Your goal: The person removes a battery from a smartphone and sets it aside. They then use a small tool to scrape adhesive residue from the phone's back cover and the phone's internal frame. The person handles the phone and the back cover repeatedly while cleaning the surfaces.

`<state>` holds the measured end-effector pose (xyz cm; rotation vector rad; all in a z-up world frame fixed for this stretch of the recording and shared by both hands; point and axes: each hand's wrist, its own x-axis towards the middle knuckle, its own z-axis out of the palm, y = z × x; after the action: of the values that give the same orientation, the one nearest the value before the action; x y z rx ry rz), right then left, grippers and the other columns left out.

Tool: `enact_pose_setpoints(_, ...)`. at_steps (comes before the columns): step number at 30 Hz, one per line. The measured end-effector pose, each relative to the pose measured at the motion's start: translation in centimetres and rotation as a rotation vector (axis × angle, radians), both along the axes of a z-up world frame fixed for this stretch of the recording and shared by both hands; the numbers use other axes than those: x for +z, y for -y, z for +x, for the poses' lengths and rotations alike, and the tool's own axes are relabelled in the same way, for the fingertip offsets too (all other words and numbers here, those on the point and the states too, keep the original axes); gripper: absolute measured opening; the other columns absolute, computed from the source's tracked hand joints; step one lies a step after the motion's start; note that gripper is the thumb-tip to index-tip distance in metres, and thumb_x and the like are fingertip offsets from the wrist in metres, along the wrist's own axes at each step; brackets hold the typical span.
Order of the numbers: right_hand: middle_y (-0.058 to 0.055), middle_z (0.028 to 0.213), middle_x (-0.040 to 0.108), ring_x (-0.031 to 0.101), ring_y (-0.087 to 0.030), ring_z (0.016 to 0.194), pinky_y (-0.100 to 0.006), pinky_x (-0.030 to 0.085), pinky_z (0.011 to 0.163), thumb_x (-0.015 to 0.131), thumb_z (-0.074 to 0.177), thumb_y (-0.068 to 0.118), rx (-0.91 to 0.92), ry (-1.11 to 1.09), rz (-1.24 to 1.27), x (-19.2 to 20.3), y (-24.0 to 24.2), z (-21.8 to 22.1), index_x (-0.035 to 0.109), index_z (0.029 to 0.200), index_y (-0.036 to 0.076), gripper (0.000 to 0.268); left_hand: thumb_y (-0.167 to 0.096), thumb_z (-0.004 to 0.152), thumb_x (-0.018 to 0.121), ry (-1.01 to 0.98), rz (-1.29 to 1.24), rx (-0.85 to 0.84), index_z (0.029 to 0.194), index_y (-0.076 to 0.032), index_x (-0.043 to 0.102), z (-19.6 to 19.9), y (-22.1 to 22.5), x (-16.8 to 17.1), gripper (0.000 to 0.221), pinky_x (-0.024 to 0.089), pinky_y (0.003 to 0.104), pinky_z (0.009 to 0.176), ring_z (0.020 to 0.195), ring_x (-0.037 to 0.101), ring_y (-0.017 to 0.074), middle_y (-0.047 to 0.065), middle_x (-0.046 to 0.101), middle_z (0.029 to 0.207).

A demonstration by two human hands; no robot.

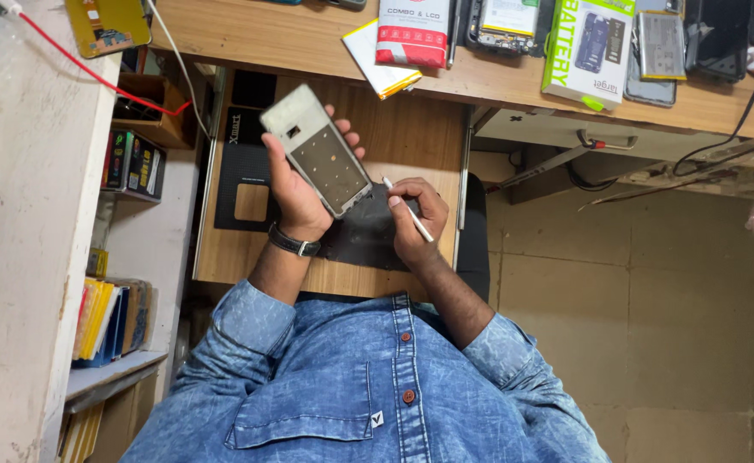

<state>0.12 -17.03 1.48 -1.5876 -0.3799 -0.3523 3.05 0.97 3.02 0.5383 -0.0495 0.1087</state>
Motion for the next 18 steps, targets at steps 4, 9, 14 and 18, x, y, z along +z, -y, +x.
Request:
enact_pose_setpoints(4,-0.004,0.091,0.065,0.058,-0.009,0.082,-0.023,0.048,0.076,0.062,0.095,0.002,0.008,-0.178,0.018,-2.7,1.0,0.0,0.064,0.099,-0.002,0.006,-0.067,0.1,0.039,-0.146,0.082,0.043,0.144,0.0,0.048,0.3,0.0,-3.6,0.081,0.059,0.047,0.096,0.113,0.069,0.03,0.016,0.068,0.128)
enact_pose_setpoints(9,0.0,0.09,0.064,0.058,-0.005,0.081,-0.021,0.047,0.074,0.065,0.095,0.004,0.035,-0.3,0.013,-3.2,1.2,0.6,0.065,0.102,0.0,0.008,-0.021,0.108,0.056,-0.202,0.279,0.048,0.14,0.0,0.047,0.9,-0.4,-5.5,0.04,0.061,0.045,0.082,0.098,0.07,0.0317,0.023,0.067,0.123)
enact_pose_setpoints(14,-0.001,0.091,0.065,0.06,-0.005,0.081,-0.02,0.049,0.073,0.067,0.094,0.003,0.008,-0.259,-0.089,-3.1,1.1,0.5,0.064,0.103,0.0,0.009,-0.004,0.105,0.054,-0.221,0.29,0.088,0.136,0.001,0.044,1.0,-0.2,-5.3,0.033,0.064,0.042,0.084,0.103,0.073,0.0299,0.024,0.066,0.123)
enact_pose_setpoints(18,-0.003,0.09,0.067,0.062,-0.007,0.081,-0.022,0.052,0.075,0.065,0.097,0.003,0.018,-0.258,-0.031,-3.8,1.4,0.5,0.065,0.102,-0.001,0.007,0.011,0.094,0.055,-0.203,0.406,0.121,0.143,-0.004,0.035,1.1,0.1,-4.3,0.055,0.064,0.041,0.087,0.106,0.074,0.029,0.02,0.062,0.126)
